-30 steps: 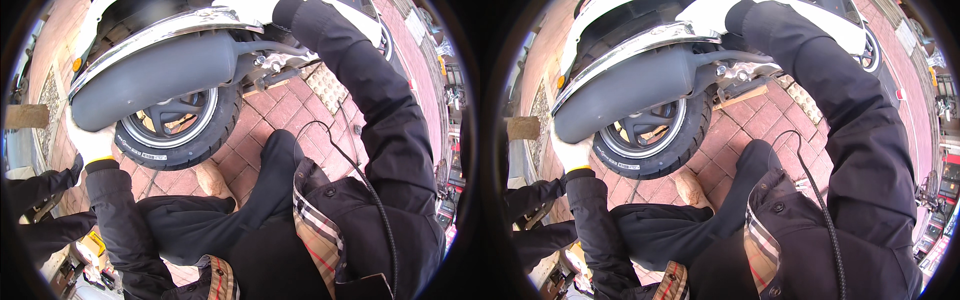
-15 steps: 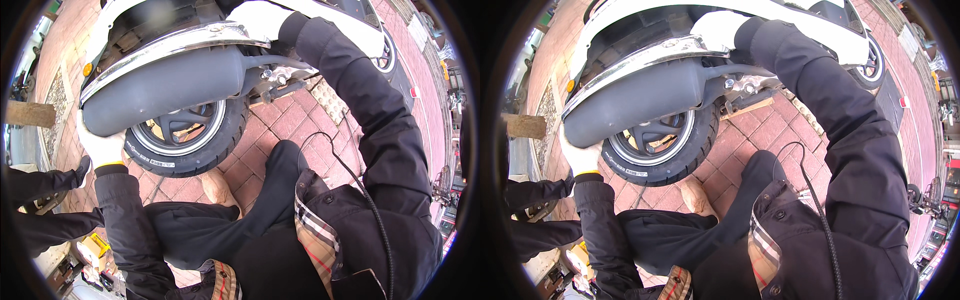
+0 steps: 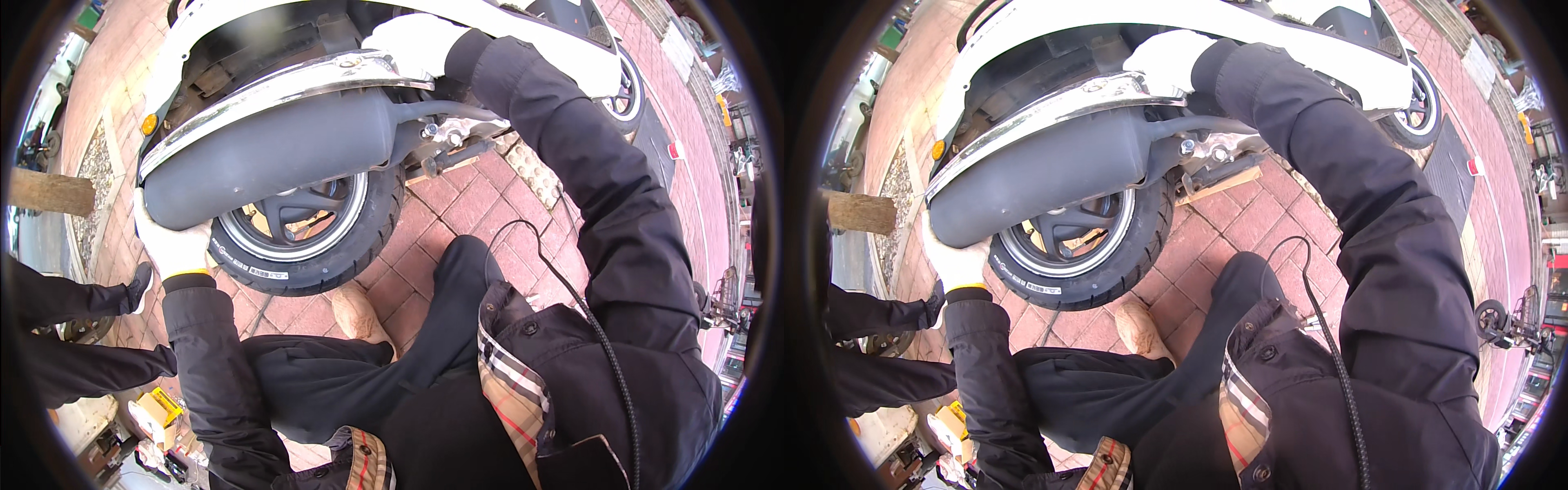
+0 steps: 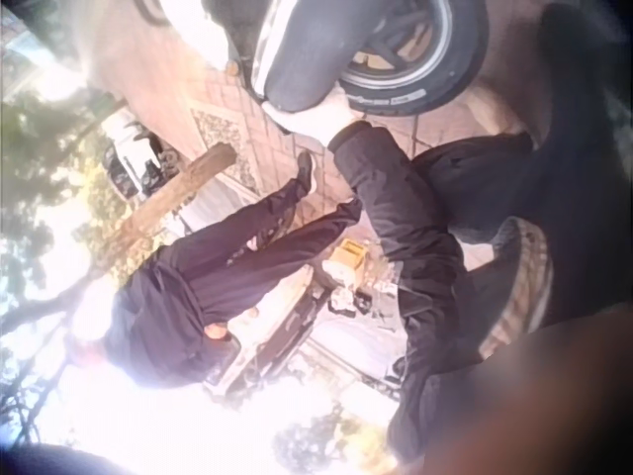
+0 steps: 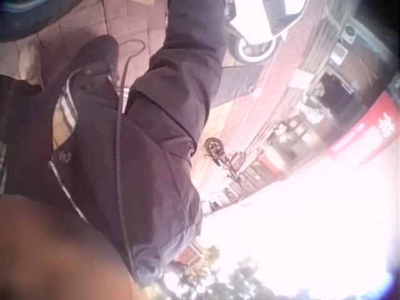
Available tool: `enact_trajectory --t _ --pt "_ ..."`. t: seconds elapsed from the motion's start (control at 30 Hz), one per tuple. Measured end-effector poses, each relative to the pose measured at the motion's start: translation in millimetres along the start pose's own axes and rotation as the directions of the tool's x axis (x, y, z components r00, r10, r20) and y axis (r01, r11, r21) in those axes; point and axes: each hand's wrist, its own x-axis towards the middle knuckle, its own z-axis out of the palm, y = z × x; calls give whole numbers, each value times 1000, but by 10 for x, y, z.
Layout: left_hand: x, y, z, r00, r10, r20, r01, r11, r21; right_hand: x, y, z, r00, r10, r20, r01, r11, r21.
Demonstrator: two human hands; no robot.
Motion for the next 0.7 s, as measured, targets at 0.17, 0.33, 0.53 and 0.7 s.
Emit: enact_trajectory --t 0.17,0.33,0.53,0.7 --pt "11 7 -14 1000 -8 5 8 1000 -14 5 17 22 971 143 192 -136 990 -50" --pt "3 7 -17 999 -4 32 4 1000 -16 56 14 27 989 45 142 -38 998 -48" --pt "-18 13 -3 998 -38 51 40 999 -37 39 -26 -13 952 172 254 -147 983 -113" --pt "-25 12 2 998 -21 52 23 999 -36 21 -55 -14 971 158 180 -145 986 -83"
